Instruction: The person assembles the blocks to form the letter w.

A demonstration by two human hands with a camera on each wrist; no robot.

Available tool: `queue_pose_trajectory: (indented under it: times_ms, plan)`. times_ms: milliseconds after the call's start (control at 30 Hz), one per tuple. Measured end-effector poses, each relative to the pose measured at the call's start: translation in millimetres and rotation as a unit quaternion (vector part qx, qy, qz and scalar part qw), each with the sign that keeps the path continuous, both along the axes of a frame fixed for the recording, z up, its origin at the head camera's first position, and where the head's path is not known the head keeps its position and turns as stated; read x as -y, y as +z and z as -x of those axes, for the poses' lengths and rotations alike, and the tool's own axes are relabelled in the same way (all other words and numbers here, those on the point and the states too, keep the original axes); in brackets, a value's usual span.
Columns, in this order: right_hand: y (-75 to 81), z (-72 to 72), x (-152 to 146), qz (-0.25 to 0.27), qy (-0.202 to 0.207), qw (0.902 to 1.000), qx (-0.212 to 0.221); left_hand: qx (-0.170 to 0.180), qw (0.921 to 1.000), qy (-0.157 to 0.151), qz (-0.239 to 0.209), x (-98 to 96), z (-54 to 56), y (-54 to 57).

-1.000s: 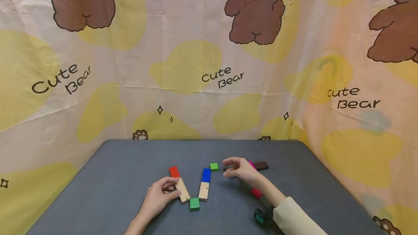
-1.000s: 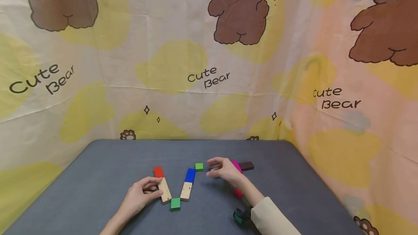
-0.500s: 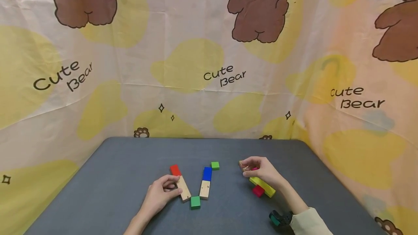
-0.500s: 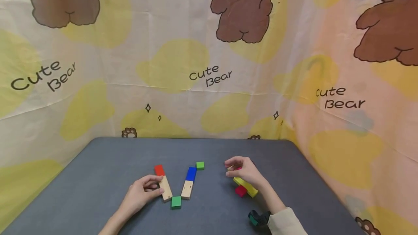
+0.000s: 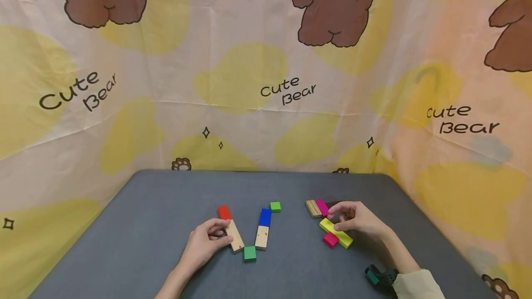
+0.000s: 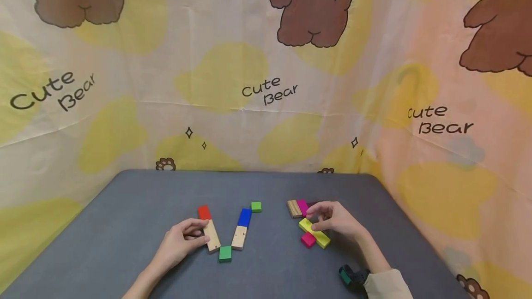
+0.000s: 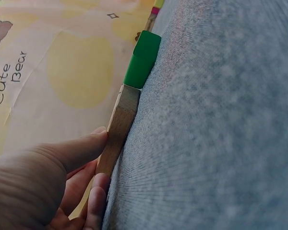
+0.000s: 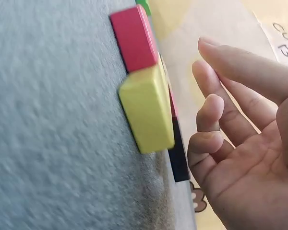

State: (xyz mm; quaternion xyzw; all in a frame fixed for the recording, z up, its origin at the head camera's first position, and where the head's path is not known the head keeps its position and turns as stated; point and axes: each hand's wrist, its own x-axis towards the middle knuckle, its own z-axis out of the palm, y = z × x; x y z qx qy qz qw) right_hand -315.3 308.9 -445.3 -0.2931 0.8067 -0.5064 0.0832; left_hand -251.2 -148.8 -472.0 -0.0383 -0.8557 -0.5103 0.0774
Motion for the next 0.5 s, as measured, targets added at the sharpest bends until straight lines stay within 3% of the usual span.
queue_pose_trajectory:
  times_ms: [267,500]
  plan:
    - [6.4,2.9,-12,-0.013,-0.02,0.9997,0.006,0.003,1.0,-0.002,-0.008,0.6,0.3,0.2]
    - [3.1,5.2,-16,-0.006,-0.031,0.9995,0.006,0.004,1.0,-0.002,-0.001,0.8,1.1,0.2]
